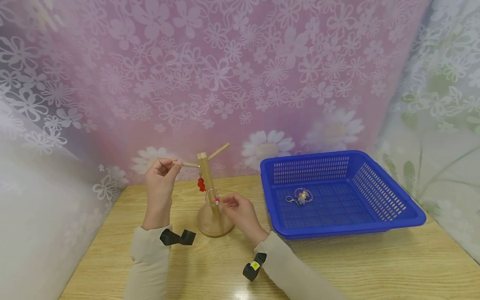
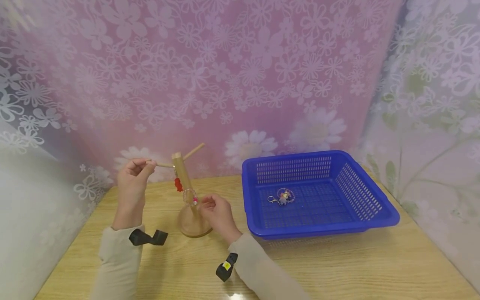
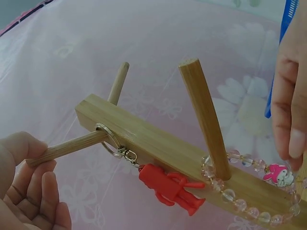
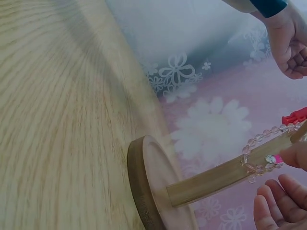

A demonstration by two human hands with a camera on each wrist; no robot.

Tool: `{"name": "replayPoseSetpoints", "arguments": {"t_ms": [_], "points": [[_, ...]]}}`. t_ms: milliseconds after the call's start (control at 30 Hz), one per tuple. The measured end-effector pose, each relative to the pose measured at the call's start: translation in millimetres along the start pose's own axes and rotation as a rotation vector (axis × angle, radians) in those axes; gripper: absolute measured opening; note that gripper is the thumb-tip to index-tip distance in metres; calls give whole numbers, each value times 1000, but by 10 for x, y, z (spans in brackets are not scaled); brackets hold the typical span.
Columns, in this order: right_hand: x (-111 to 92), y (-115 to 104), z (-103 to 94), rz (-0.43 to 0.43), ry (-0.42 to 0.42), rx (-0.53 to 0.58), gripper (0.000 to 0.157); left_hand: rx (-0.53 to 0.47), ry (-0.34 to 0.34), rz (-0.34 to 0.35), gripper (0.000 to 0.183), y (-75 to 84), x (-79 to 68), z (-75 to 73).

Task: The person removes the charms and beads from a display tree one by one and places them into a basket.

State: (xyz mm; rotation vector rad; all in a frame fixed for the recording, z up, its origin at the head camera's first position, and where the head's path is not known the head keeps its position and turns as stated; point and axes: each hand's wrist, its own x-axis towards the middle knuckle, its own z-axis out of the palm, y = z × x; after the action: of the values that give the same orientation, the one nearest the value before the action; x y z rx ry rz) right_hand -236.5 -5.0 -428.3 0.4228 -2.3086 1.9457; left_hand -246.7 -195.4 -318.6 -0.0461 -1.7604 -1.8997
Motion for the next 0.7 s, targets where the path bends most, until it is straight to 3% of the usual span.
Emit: {"name": "replayPoseSetpoints", "arguments": {"t_ms": [333,567,700], "points": [[-26,-262,46,9,13,49,23,-41,2,25,13,-28,3,0],[94,36,173,31,38,12,22,-57,8,13,18,-28,20,4],[116,81,199,34,54,4,19,-68,20,-1,21,-35,26,18]]}}
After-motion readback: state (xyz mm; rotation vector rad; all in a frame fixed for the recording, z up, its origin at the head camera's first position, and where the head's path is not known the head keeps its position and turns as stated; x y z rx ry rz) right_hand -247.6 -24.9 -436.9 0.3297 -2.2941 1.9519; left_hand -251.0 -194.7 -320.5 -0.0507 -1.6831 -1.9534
